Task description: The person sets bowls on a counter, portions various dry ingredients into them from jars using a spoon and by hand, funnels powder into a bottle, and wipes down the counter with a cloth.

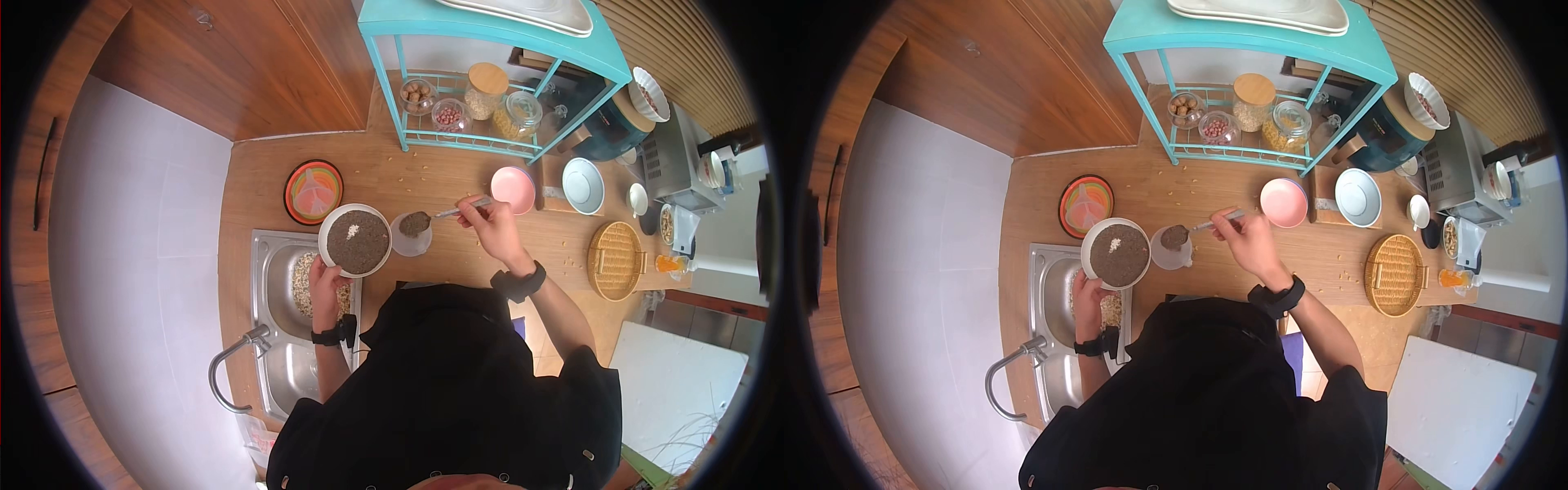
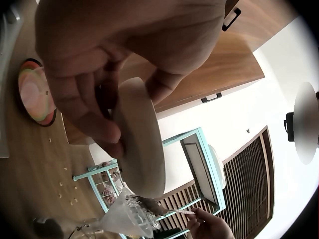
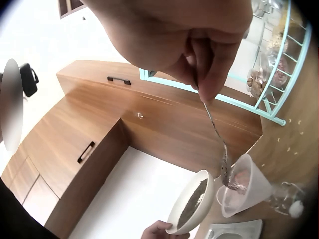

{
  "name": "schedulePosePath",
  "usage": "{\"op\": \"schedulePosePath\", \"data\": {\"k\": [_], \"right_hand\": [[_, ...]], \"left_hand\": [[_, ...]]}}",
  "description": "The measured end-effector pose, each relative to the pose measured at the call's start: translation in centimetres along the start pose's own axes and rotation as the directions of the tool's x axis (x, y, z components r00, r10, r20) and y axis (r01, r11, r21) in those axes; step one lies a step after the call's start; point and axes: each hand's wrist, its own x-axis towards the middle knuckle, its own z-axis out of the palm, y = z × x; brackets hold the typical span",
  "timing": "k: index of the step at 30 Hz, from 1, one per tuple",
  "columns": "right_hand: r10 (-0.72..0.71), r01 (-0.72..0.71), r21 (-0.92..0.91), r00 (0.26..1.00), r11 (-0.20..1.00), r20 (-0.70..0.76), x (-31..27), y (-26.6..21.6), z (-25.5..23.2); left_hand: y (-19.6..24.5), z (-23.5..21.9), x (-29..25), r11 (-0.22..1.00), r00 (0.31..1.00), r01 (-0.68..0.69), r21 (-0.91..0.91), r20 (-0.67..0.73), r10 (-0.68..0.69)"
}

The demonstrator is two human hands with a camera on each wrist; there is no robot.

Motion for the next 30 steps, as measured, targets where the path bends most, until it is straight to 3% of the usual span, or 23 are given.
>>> {"op": "schedulePosePath", "data": {"k": [2,3,5,6,8,9,11,15,17,18,20,30], "right_hand": [[-0.11,0.117,-0.361,0.993,0.925,0.04,-0.7,-1.0,0.6],[-0.109,0.116,-0.361,0.993,0.925,0.04,-1.0,-1.3,0.7],[-0.351,0.372,-0.502,0.926,0.781,0.14,-1.4,-1.9,0.8],[-0.351,0.372,-0.502,0.926,0.78,0.141,-1.4,-2.2,0.8],[-0.571,0.589,-0.407,0.801,0.699,0.179,-1.2,-2.6,0.9],[-0.571,0.59,-0.406,0.801,0.698,0.181,-1.2,-2.6,1.0],[-0.503,0.53,-0.281,0.848,0.8,0.167,-1.3,-2.7,1.5],[-0.463,0.493,-0.24,0.87,0.836,0.171,-0.9,0.2,2.9],[-0.335,0.353,-0.15,0.933,0.924,0.129,-0.6,1.9,3.4],[-0.336,0.353,-0.149,0.933,0.924,0.131,-0.4,2.7,3.6],[-0.127,0.108,0.119,0.977,0.987,0.174,-0.3,3.6,3.8],[0.083,-0.143,0.213,0.96,0.967,0.269,-0.8,3.3,2.9]], "left_hand": [[-0.2,-0.2,0.0,1.0,1.0,-0.007,0.006,0.005,0.007],[-0.2,-0.2,0.0,1.0,1.0,-0.006,0.006,0.005,0.006],[-0.2,-0.1,0.0,1.0,0.999,-0.016,0.027,0.04,0.015],[-0.3,0.0,0.0,1.0,0.999,-0.017,0.027,0.04,0.016],[-0.2,0.4,-0.1,0.999,0.999,-0.013,0.036,0.045,0.011],[-0.1,0.6,-0.1,0.999,0.999,-0.014,0.035,0.044,0.012],[0.2,1.4,-0.1,1.0,0.996,0.005,0.006,0.086,-0.005],[0.6,2.8,-0.2,0.998,0.991,0.027,-0.051,0.13,-0.02],[0.5,3.0,-0.1,0.997,0.984,0.044,-0.057,0.175,-0.034],[0.4,3.0,0.0,0.997,0.984,0.043,-0.057,0.174,-0.033],[0.3,3.1,0.1,0.997,0.976,0.051,-0.053,0.215,-0.038],[1.0,4.0,0.2,0.994,0.978,0.07,-0.08,0.2,-0.053]]}}
